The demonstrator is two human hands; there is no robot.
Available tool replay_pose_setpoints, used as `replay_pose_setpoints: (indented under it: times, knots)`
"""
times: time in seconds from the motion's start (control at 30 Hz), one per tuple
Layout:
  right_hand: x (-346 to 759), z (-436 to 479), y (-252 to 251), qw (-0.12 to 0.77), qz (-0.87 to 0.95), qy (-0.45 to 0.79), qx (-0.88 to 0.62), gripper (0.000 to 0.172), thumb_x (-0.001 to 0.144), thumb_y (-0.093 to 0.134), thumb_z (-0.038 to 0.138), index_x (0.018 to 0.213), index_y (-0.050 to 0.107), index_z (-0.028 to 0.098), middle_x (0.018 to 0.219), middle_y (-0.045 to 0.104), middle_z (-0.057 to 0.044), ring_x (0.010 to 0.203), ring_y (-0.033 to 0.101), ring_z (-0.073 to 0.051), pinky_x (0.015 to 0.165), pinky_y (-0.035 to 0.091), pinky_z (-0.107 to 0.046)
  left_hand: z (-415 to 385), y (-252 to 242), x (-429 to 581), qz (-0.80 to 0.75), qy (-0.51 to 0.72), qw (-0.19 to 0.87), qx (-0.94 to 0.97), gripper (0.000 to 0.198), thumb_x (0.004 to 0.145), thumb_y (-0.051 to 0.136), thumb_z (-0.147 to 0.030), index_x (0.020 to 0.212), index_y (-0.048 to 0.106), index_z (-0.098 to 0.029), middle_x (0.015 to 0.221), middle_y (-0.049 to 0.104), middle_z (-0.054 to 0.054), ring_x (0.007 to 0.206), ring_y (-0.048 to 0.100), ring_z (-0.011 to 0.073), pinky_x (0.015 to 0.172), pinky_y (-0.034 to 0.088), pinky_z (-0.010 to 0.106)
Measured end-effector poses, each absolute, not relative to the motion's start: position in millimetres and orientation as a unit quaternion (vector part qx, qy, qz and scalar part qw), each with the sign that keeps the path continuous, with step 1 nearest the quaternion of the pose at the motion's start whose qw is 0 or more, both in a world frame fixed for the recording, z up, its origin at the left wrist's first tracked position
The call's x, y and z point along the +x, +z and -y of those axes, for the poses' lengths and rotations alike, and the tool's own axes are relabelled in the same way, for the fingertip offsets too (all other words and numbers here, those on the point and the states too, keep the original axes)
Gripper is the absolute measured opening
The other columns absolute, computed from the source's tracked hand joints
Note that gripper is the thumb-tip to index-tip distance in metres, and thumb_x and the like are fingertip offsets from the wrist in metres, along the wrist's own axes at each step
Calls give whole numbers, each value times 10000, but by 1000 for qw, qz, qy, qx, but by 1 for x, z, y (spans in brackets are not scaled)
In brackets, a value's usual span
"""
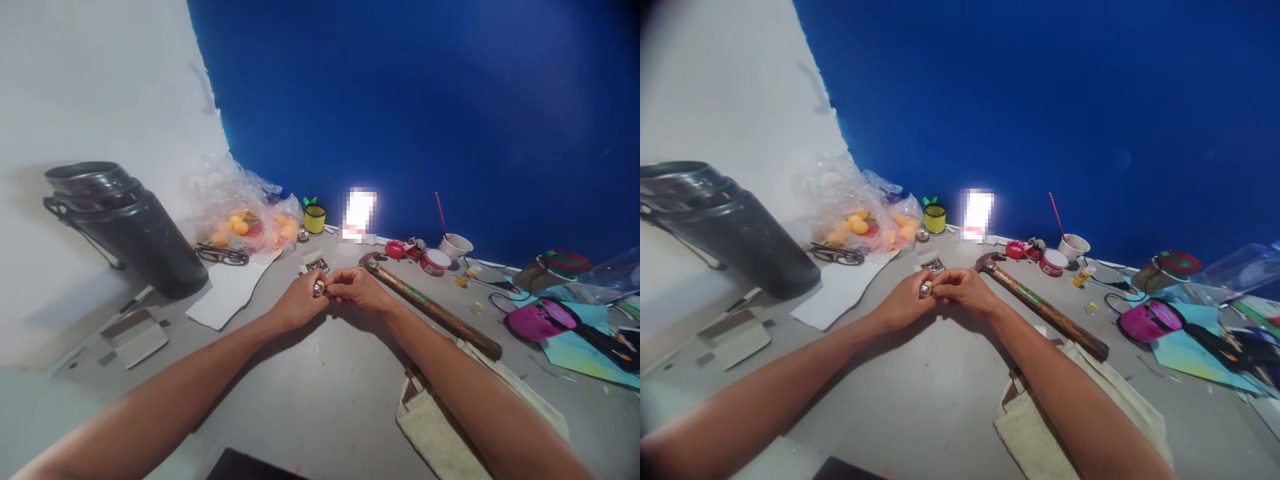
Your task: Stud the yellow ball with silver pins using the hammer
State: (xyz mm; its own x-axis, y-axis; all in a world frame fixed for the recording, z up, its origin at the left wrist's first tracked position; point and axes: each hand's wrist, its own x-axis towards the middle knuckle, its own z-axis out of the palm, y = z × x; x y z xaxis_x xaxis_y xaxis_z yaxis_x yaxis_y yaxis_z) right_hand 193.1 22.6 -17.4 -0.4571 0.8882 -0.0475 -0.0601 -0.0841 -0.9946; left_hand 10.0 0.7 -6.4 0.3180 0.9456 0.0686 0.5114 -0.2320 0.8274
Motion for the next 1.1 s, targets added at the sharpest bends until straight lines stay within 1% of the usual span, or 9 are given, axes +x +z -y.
replay_pose_setpoints:
  times: [0.27,0.57,0.83,0.93,1.1]
  knots:
    - [193,-23,-19,363,572,635,-371,266,632,899,373,755,777,170,689,670,-4,591,513,-101,564,396,-249,-2,-11,9,-513,287,354,728,213,760,638,-324,762,449,-223,705,566,-28,643,485,146,568,315,282]
    - [192,-22,-20,364,578,630,-370,250,648,888,356,742,756,165,688,666,-8,579,513,-100,568,406,-260,-1,-9,10,-523,282,355,722,237,745,658,-359,755,467,-219,690,578,-28,628,484,142,552,315,283]
    - [192,-20,-16,356,609,606,-368,164,690,820,305,749,749,169,702,676,-13,618,536,-117,603,425,-269,-1,-14,8,-516,291,365,719,202,724,670,-310,782,500,-218,711,627,-18,635,527,159,558,336,290]
    - [192,-18,-13,349,610,606,-372,148,688,806,292,738,739,171,676,660,-6,613,534,-122,594,425,-267,-2,-16,7,-509,292,373,719,201,711,673,-292,793,505,-218,710,633,-21,629,532,159,553,334,290]
    - [192,-17,-9,346,620,588,-388,148,704,782,303,742,723,173,697,669,-8,608,534,-120,575,425,-255,-1,-12,8,-517,283,364,721,171,707,638,-252,779,487,-221,694,620,-29,632,530,162,562,328,295]
